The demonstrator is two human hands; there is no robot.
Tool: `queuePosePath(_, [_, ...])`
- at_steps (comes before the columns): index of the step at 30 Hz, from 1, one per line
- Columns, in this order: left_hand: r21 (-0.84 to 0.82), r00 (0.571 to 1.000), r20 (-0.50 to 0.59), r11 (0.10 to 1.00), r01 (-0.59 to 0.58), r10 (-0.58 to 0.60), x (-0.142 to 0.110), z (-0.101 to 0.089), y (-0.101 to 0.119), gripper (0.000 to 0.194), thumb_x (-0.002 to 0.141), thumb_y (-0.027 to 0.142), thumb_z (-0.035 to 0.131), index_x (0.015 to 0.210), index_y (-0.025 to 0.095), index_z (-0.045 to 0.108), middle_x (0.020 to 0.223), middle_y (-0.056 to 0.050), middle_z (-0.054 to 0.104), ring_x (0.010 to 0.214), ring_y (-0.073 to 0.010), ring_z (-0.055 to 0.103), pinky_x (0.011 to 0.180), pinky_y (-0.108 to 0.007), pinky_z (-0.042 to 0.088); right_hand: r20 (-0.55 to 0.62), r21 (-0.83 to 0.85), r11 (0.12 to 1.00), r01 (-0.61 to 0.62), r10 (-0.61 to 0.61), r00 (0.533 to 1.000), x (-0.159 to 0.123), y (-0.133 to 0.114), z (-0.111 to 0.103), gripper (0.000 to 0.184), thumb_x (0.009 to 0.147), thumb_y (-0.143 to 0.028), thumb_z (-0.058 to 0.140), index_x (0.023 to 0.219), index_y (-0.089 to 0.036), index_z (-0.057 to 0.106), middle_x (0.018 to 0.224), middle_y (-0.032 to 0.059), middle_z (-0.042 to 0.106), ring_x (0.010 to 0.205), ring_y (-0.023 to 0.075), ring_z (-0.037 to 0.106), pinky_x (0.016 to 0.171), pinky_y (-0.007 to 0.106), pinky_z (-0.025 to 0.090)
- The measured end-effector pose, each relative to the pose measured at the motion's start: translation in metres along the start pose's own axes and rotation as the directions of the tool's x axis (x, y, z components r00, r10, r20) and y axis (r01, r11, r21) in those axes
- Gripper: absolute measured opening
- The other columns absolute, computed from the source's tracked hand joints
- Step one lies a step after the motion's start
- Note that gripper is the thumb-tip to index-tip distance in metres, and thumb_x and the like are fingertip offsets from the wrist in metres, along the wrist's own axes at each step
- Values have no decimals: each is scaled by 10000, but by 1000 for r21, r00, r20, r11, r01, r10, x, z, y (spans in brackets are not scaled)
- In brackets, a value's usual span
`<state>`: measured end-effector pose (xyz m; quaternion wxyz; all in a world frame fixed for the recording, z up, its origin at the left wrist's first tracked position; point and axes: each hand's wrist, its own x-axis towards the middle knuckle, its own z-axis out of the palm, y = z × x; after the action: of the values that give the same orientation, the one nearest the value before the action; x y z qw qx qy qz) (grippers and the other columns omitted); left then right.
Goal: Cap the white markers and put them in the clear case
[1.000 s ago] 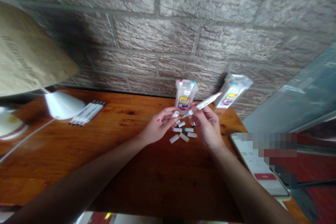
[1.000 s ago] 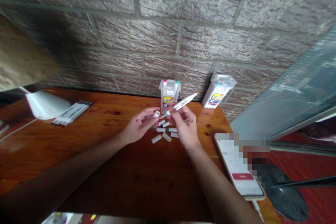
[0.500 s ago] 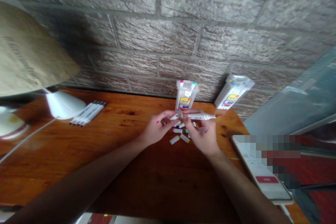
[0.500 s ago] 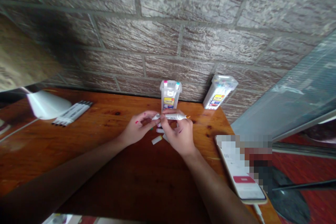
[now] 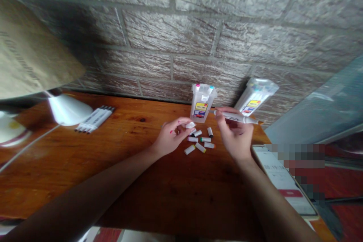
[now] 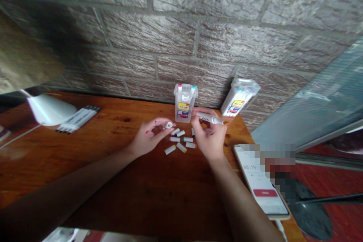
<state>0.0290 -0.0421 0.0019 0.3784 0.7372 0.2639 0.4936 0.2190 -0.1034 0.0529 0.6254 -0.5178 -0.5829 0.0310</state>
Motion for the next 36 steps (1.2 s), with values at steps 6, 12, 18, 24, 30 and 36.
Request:
queuePosePath(6, [7,998,-36,999,-46,46,1,0,-3,201,869,304,745,1018,176,698,880,-39,778,754,-135,711,668,-215,538,62,108,994,10,-16,998,-8,-11,8,83,893,-260,696,925,-209,753,957,48,774,799,169,725,711,290,586])
queuePosePath(12, [12,998,-37,999,-41,42,1,-1,-4,221,859,314,756,1031,181,719,857,-28,782,666,-109,675,600,-195,502,121,128,992,-9,-7,993,-11,-13,11,82,894,-273,699,878,-213,752,941,50,779,809,183,735,726,303,596])
queuePosePath(18, [80,989,-75,989,-122,128,0,-1,-5,184,861,296,758,1014,195,746,824,-12,771,596,-82,611,567,-184,478,237,18,997,78,-80,968,-12,-13,11,83,902,-276,686,892,-224,749,953,47,796,761,183,742,721,320,607])
queuePosePath(24, [124,989,-79,986,-113,123,0,-2,0,179,883,329,730,992,187,739,847,-26,776,634,-98,647,591,-193,504,260,3,991,135,-132,957,-12,-15,10,86,914,-268,677,877,-229,745,950,35,794,757,171,743,702,300,597])
queuePosePath(30, [84,986,-137,993,-87,98,1,-1,4,182,857,319,758,958,174,713,821,-24,764,634,-102,657,584,-196,511,119,-133,983,125,-109,987,-3,-11,1,108,907,-291,685,894,-216,762,923,46,790,768,184,730,716,314,575])
queuePosePath(36, [72,989,-121,995,-71,79,-1,2,3,196,848,328,767,957,180,702,811,-21,757,615,-99,634,571,-203,495,-5,52,996,-71,72,997,2,-10,0,158,870,-344,726,900,-192,757,830,38,773,669,163,682,605,286,544])
